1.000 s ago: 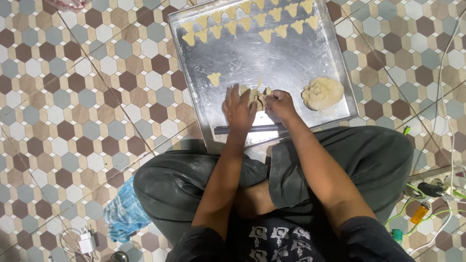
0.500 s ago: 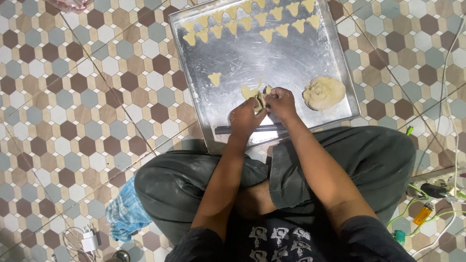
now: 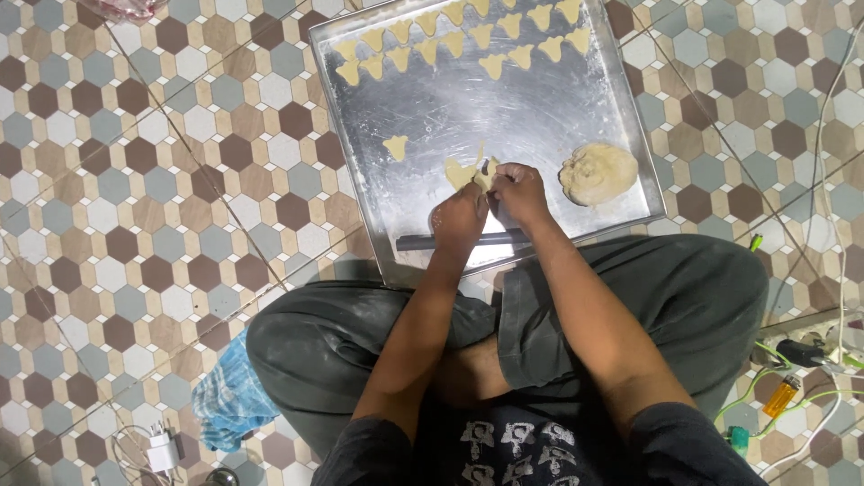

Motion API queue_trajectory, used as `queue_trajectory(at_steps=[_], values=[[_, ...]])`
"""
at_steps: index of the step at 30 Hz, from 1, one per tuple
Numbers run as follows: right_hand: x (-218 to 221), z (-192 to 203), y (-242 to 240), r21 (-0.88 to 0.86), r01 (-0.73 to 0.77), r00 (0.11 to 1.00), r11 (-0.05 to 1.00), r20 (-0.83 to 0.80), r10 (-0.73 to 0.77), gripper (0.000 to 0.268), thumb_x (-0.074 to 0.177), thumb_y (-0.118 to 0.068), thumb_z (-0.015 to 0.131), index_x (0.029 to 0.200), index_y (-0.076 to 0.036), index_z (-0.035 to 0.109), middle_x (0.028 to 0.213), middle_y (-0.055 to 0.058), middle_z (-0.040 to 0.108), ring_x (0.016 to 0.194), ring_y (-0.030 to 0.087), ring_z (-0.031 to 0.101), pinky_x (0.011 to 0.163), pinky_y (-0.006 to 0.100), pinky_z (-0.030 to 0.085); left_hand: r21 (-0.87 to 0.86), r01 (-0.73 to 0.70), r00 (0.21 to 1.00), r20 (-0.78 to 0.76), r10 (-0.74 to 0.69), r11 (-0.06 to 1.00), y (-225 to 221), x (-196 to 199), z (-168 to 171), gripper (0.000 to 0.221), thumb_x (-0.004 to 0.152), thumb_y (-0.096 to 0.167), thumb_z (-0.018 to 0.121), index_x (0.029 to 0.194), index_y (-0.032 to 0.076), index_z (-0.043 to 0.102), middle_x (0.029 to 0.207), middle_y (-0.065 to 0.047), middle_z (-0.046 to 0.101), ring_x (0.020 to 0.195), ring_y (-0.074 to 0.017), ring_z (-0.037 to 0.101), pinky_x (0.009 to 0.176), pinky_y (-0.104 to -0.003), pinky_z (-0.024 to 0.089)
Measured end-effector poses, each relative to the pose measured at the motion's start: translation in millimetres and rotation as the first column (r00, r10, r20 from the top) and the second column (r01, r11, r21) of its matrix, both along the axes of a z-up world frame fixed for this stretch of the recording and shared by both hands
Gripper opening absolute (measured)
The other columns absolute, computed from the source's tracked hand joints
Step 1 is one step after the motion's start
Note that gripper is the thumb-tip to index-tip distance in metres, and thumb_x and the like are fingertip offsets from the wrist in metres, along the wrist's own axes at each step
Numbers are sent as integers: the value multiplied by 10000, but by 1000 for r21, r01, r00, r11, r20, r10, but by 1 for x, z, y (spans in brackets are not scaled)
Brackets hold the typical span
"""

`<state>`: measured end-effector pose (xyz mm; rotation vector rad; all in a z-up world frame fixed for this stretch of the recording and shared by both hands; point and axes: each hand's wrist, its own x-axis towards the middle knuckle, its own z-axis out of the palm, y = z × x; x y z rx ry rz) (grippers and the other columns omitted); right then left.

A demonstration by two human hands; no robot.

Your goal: Rolling out dough and cutting it into small triangular shapes to place on a baking tray

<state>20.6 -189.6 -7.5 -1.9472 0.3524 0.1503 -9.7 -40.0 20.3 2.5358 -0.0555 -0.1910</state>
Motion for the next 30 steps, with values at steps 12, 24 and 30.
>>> queue_trajectory(at_steps=[12, 24, 30], values=[[-26, 77, 10, -570, -362, 909, 737, -43, 414, 261, 914, -174, 718, 1168, -122, 741, 1086, 138, 645, 1078, 405, 670, 905, 562, 564, -194, -248, 959, -185, 213, 949, 6, 5, -28, 230, 906, 389, 621, 1026, 216, 713, 859, -70, 768, 954, -347, 761, 850, -509, 602], [-27, 66, 11, -505, -257, 954, 824, 3, 299, 283, 989, -267, 603, 1191, -110, 725, 1049, 190, 653, 1078, 446, 656, 914, 571, 533, -205, -185, 981, -96, 169, 961, 29, 3, 5, 234, 940, 210, 609, 1135, 166, 731, 937, -130, 776, 1001, -360, 750, 898, -527, 586], [-35, 86, 23, -449, -203, 976, 870, -19, 218, 344, 938, -353, 669, 1080, -44, 724, 946, 203, 689, 991, 440, 697, 857, 535, 551, 11, 38, 999, -35, -38, 999, 31, -2, 13, 297, 976, 319, 610, 1220, 187, 716, 994, -110, 753, 998, -315, 748, 867, -492, 596]])
